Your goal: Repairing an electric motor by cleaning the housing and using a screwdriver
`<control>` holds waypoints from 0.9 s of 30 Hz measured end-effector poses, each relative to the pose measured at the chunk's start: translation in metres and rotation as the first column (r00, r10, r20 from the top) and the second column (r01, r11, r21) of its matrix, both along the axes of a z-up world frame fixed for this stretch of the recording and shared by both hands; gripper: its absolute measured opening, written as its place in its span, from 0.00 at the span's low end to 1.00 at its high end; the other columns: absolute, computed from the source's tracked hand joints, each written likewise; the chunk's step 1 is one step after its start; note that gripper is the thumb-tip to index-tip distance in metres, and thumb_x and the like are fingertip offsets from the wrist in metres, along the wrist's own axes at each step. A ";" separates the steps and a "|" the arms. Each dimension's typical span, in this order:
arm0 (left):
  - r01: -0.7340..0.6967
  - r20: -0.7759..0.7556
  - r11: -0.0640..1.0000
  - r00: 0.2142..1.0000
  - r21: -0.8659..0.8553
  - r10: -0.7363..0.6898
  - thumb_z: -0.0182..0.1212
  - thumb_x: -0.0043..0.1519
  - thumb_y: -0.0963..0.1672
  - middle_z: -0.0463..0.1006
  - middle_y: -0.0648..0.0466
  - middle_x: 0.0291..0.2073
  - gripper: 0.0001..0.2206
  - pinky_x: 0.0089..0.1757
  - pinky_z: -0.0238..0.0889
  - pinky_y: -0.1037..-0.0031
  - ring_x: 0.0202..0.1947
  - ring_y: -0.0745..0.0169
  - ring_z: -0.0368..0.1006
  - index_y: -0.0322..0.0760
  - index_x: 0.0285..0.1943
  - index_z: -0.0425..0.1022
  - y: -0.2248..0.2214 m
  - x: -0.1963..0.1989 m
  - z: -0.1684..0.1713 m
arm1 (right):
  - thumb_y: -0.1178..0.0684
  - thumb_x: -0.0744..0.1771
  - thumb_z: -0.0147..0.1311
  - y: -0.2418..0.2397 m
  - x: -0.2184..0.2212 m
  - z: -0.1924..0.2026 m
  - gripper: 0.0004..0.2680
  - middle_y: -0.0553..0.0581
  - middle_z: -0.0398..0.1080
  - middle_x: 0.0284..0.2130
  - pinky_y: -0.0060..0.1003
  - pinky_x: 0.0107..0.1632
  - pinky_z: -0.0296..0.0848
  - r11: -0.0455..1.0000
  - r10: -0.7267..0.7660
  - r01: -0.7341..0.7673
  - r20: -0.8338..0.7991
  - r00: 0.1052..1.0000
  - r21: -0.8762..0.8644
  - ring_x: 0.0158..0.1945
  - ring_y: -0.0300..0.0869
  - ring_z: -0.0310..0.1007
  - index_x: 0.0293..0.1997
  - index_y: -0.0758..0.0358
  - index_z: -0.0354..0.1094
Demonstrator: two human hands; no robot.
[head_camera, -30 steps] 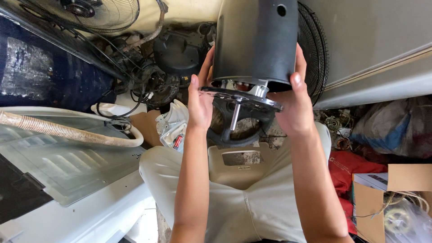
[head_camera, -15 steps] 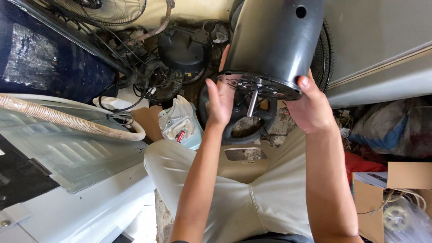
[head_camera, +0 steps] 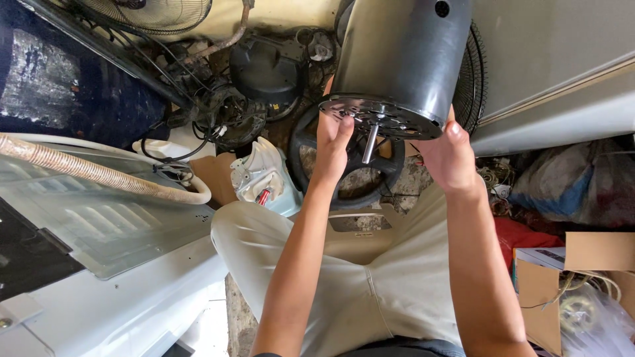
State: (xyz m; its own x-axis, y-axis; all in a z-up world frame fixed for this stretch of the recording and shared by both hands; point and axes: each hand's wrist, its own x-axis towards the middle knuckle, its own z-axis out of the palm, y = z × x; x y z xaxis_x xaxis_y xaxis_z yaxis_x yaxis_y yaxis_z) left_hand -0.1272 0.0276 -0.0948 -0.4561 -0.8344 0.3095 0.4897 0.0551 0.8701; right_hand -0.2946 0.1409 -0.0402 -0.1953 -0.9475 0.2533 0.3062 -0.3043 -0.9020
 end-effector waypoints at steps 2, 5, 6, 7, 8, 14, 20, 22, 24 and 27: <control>0.001 0.014 1.000 1.000 0.012 -0.001 0.55 0.72 0.52 0.59 0.43 0.73 0.33 0.72 0.41 0.52 0.75 0.49 0.54 0.37 0.81 0.45 0.006 0.005 0.017 | 0.39 0.70 0.35 0.009 -0.004 -0.016 0.27 0.72 0.49 0.70 0.71 0.73 0.42 0.999 0.010 -0.009 0.013 1.000 -0.031 0.74 0.65 0.47 0.79 0.58 0.38; 0.005 0.043 1.000 0.999 0.025 -0.006 0.53 0.73 0.49 0.62 0.47 0.72 0.29 0.72 0.44 0.56 0.74 0.54 0.57 0.39 0.80 0.49 0.010 0.010 0.018 | 0.56 0.69 0.41 0.012 0.005 -0.017 0.20 0.60 0.60 0.61 0.58 0.70 0.53 0.995 -0.100 0.100 -0.030 0.995 -0.005 0.66 0.50 0.57 0.72 0.56 0.52; 0.008 0.057 1.000 0.998 0.026 -0.010 0.52 0.73 0.49 0.64 0.48 0.71 0.26 0.71 0.46 0.57 0.73 0.55 0.59 0.39 0.79 0.52 0.010 0.012 0.015 | 0.68 0.67 0.48 0.011 0.010 -0.013 0.17 0.55 0.68 0.51 0.48 0.64 0.64 0.974 -0.216 0.221 -0.092 0.972 0.047 0.57 0.42 0.65 0.64 0.60 0.64; 0.006 0.059 1.000 0.998 0.026 -0.008 0.52 0.73 0.49 0.64 0.48 0.71 0.26 0.71 0.46 0.57 0.73 0.55 0.59 0.39 0.79 0.52 0.010 0.013 0.024 | 0.68 0.67 0.48 0.010 0.010 -0.014 0.17 0.55 0.68 0.51 0.48 0.64 0.64 0.975 -0.214 0.219 -0.090 0.973 0.048 0.57 0.42 0.65 0.64 0.60 0.64; 0.011 0.060 1.000 0.998 0.020 -0.013 0.51 0.73 0.50 0.63 0.47 0.71 0.27 0.72 0.44 0.56 0.73 0.55 0.58 0.40 0.79 0.51 0.011 0.015 0.032 | 0.70 0.67 0.51 0.009 0.009 -0.016 0.16 0.58 0.69 0.49 0.50 0.61 0.66 0.965 -0.243 0.257 -0.179 0.953 0.059 0.55 0.43 0.67 0.62 0.64 0.65; -0.009 0.109 1.000 0.994 -0.025 0.011 0.50 0.74 0.50 0.64 0.46 0.71 0.25 0.72 0.44 0.55 0.74 0.55 0.57 0.38 0.78 0.54 0.003 0.014 0.017 | 0.69 0.65 0.62 0.005 0.003 -0.021 0.15 0.63 0.72 0.44 0.55 0.55 0.70 0.924 -0.300 0.373 -0.437 0.848 0.090 0.52 0.50 0.72 0.56 0.67 0.67; -0.036 0.133 0.999 0.990 -0.039 0.041 0.51 0.75 0.50 0.65 0.45 0.70 0.24 0.71 0.46 0.53 0.73 0.53 0.58 0.35 0.77 0.57 0.001 0.014 0.016 | 0.71 0.66 0.55 0.016 0.011 -0.056 0.13 0.66 0.74 0.41 0.67 0.49 0.71 0.887 -0.355 0.459 -0.563 0.747 0.050 0.51 0.65 0.74 0.56 0.67 0.69; -0.046 0.144 0.998 0.988 -0.034 0.051 0.51 0.74 0.49 0.66 0.45 0.69 0.24 0.70 0.46 0.54 0.72 0.54 0.58 0.34 0.76 0.59 0.001 0.014 0.015 | 0.72 0.67 0.55 0.016 0.012 -0.063 0.12 0.67 0.73 0.41 0.70 0.49 0.72 0.876 -0.374 0.481 -0.581 0.723 0.036 0.50 0.67 0.73 0.55 0.68 0.69; -0.053 0.170 0.998 0.984 -0.043 0.060 0.51 0.74 0.51 0.68 0.43 0.67 0.24 0.70 0.47 0.52 0.71 0.52 0.59 0.33 0.74 0.61 -0.003 0.013 0.007 | 0.72 0.67 0.54 0.017 0.007 -0.082 0.11 0.66 0.74 0.41 0.67 0.49 0.73 0.853 -0.414 0.522 -0.607 0.678 0.000 0.50 0.65 0.74 0.53 0.67 0.71; -0.057 0.156 0.998 0.986 -0.037 0.062 0.53 0.74 0.50 0.69 0.44 0.67 0.23 0.69 0.48 0.53 0.71 0.54 0.60 0.34 0.73 0.63 -0.002 0.014 0.014 | 0.72 0.67 0.54 0.016 0.020 -0.062 0.10 0.67 0.73 0.40 0.68 0.48 0.73 0.827 -0.468 0.552 -0.674 0.572 -0.105 0.49 0.68 0.74 0.51 0.68 0.71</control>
State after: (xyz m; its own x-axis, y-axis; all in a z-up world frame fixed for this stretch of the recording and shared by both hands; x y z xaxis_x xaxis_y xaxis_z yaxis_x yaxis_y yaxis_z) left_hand -0.1133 0.0256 -0.0809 -0.4512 -0.8521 0.2652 0.3418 0.1095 0.9334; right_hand -0.2742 0.1568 -0.1025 -0.4816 -0.7710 0.4168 -0.5400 -0.1135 -0.8340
